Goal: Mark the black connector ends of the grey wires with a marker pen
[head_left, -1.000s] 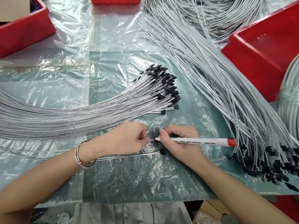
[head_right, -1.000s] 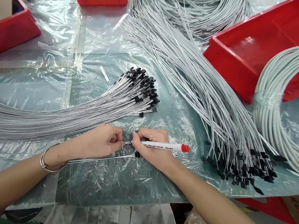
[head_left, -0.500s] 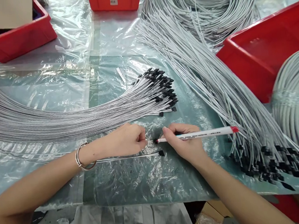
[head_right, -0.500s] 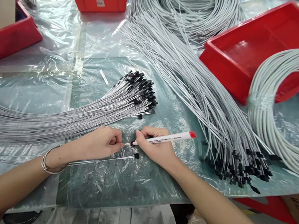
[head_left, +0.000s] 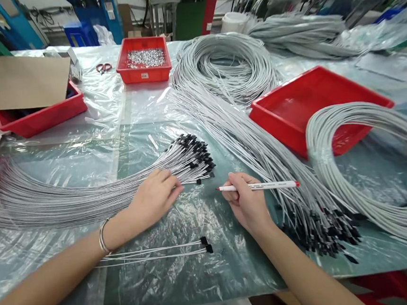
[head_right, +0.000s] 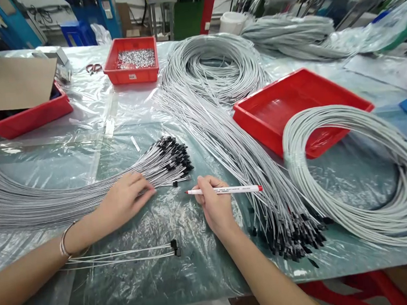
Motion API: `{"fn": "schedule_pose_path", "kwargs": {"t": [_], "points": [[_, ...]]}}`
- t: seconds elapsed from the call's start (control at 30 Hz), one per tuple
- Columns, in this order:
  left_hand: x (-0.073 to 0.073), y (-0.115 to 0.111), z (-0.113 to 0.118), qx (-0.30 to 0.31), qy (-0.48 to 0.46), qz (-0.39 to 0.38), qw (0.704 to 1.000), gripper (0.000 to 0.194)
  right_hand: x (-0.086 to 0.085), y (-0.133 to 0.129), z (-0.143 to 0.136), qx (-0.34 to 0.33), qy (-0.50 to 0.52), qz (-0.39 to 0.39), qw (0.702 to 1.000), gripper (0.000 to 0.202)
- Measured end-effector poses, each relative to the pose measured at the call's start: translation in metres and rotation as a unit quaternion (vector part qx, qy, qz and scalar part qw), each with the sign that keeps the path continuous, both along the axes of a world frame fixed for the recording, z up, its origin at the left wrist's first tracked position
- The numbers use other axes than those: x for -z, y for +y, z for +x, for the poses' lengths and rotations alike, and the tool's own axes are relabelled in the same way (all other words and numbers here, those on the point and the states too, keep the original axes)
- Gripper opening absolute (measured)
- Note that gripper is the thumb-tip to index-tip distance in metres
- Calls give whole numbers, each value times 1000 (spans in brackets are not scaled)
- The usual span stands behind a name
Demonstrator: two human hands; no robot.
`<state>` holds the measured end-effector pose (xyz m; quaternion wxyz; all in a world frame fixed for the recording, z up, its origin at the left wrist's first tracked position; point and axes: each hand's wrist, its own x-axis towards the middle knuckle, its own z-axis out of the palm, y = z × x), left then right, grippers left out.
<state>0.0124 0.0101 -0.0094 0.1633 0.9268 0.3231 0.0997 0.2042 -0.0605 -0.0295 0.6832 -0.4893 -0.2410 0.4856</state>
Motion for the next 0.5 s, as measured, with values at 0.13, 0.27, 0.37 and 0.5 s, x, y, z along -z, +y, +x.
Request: {"fn": "schedule_pose_path", "kwargs": {"t": [0.13,0.27,0.37,0.5], "points": [[13,25,14,-8,72,113,991,36,-1,0,3,11,-3,-3,1000,34],[10,33,20,-38,-14,1,999,25,-3,-2,6,24,1,5,1000,34],[-5,30,15,-61,-112,-221,967,25,-6,-3,10,41,-1,23,999,33],[-9,18,8,-7,-97,-416,904,33,-7,-6,13,69,-35,58,995,32]]}}
